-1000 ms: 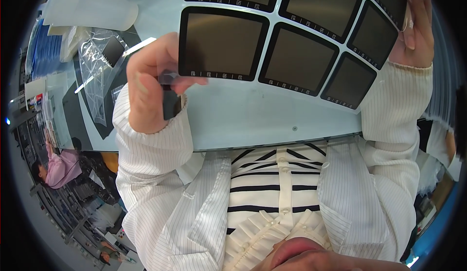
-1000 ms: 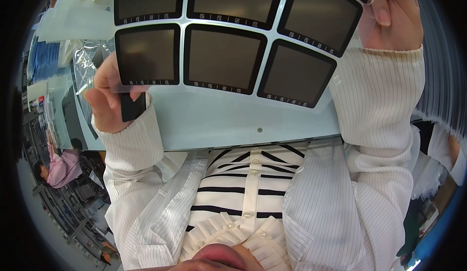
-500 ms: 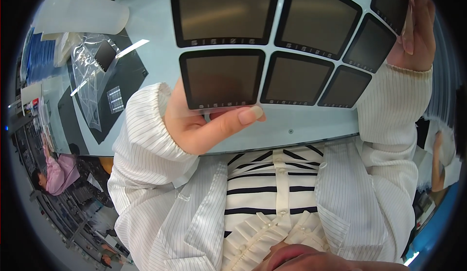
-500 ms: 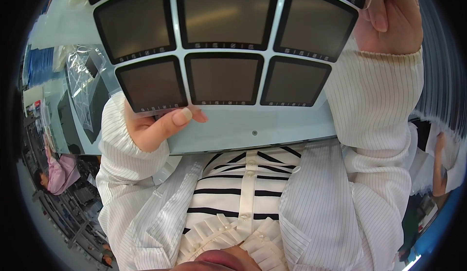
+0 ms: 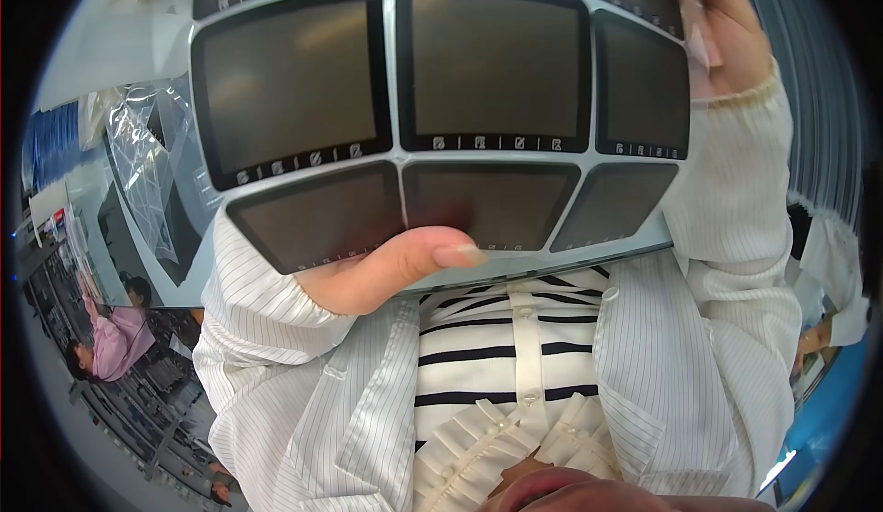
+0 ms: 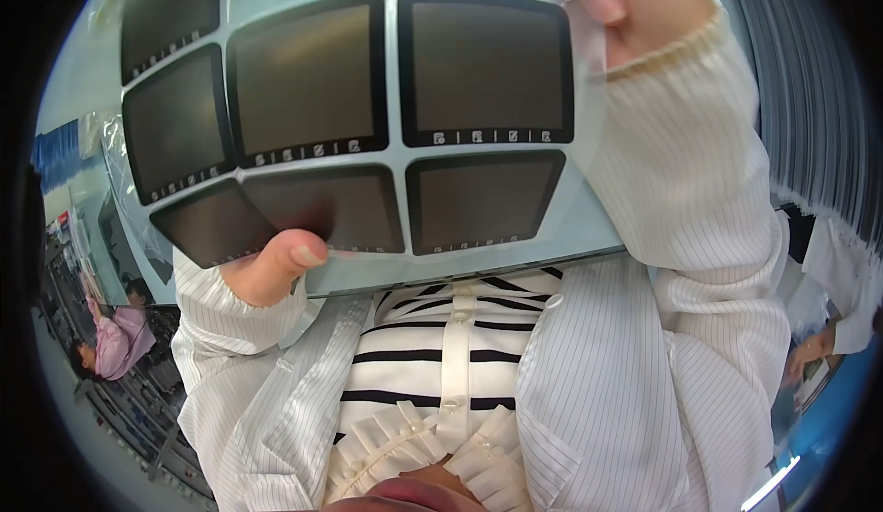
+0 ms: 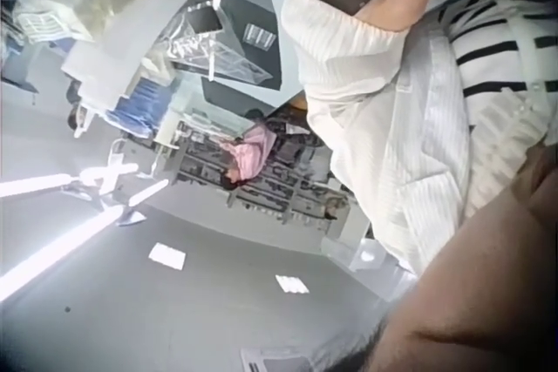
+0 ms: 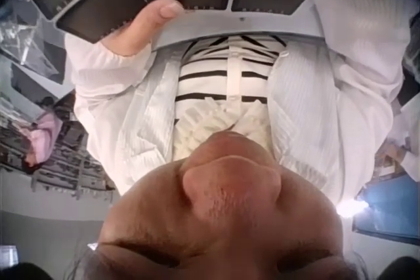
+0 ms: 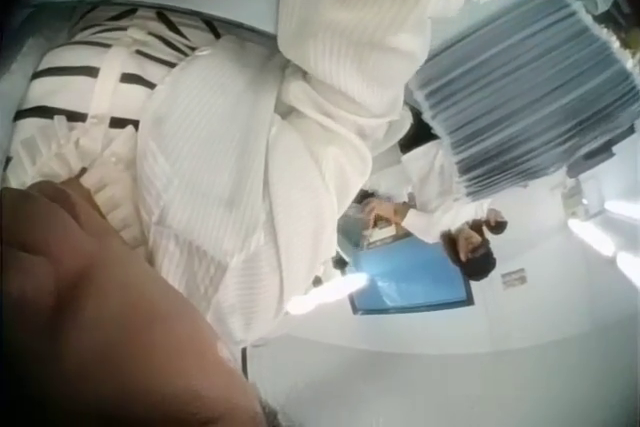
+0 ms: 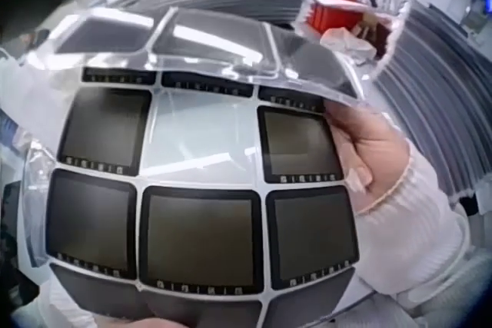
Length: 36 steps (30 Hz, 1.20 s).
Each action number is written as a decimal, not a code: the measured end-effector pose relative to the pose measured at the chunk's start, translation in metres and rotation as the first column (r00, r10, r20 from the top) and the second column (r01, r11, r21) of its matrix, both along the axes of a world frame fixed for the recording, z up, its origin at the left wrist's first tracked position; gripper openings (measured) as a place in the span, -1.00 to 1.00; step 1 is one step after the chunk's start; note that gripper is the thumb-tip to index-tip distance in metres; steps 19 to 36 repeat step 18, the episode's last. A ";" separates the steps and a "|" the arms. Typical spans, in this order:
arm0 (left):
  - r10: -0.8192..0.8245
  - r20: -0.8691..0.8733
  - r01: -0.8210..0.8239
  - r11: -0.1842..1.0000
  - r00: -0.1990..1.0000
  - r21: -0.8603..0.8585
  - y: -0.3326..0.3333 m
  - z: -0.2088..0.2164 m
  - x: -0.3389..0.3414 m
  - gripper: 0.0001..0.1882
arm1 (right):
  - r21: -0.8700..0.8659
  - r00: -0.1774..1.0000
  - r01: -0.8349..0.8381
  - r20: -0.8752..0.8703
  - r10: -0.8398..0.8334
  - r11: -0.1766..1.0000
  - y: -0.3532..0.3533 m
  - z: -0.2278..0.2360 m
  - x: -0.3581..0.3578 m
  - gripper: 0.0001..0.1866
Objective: Inspecting grid-like industrial components, cleaning them with a solution, and packaging them into plastic bags.
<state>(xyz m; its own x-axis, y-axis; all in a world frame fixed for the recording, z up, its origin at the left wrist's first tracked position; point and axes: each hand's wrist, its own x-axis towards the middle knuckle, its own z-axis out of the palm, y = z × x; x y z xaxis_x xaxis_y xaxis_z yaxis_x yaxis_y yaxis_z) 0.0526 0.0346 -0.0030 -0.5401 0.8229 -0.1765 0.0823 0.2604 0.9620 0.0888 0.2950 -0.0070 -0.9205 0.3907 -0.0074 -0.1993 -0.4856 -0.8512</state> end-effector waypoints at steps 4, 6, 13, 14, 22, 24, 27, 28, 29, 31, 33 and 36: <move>0.085 0.239 -0.075 0.996 0.967 -0.052 -0.001 0.008 0.011 -0.72 | -0.196 0.938 0.129 0.342 -0.055 0.972 -0.026 0.000 -0.017 -0.72; 0.118 0.333 -0.091 0.991 0.936 -0.094 -0.002 0.005 0.011 -0.72 | -0.265 0.861 0.220 0.505 -0.059 0.939 -0.029 -0.002 -0.019 -0.73; -0.312 0.264 0.174 0.881 0.912 0.439 -0.003 -0.021 -0.005 -0.56 | -0.081 0.966 -0.138 0.211 0.152 0.987 -0.007 -0.035 -0.015 -0.83; -0.264 0.170 0.186 0.909 0.949 0.373 -0.003 -0.025 -0.008 -0.59 | -0.043 0.958 -0.067 0.276 0.077 0.997 -0.010 -0.030 -0.018 -0.81; 0.014 0.131 -0.033 0.989 0.991 0.147 -0.004 -0.017 -0.008 -0.58 | 0.015 0.977 0.069 0.199 -0.070 0.998 -0.001 -0.034 -0.023 -0.74; 0.014 0.131 -0.033 0.989 0.991 0.147 -0.004 -0.017 -0.008 -0.58 | 0.015 0.977 0.069 0.199 -0.070 0.998 -0.001 -0.034 -0.023 -0.74; 0.014 0.131 -0.033 0.989 0.991 0.147 -0.004 -0.017 -0.008 -0.58 | 0.015 0.977 0.069 0.199 -0.070 0.998 -0.001 -0.034 -0.023 -0.74; 0.014 0.131 -0.033 0.989 0.991 0.147 -0.004 -0.017 -0.008 -0.58 | 0.015 0.977 0.069 0.199 -0.070 0.998 -0.001 -0.034 -0.023 -0.74; 0.014 0.131 -0.033 0.989 0.991 0.147 -0.004 -0.017 -0.008 -0.58 | 0.015 0.977 0.069 0.199 -0.070 0.998 -0.001 -0.034 -0.023 -0.74; 0.014 0.131 -0.033 0.989 0.991 0.147 -0.004 -0.017 -0.008 -0.58 | 0.015 0.977 0.069 0.199 -0.070 0.998 -0.001 -0.034 -0.023 -0.74; 0.014 0.131 -0.033 0.989 0.991 0.147 -0.004 -0.017 -0.008 -0.58 | 0.015 0.977 0.069 0.199 -0.070 0.998 -0.001 -0.034 -0.023 -0.74; 0.014 0.131 -0.033 0.989 0.991 0.147 -0.004 -0.017 -0.008 -0.58 | 0.015 0.977 0.069 0.199 -0.070 0.998 -0.001 -0.034 -0.023 -0.74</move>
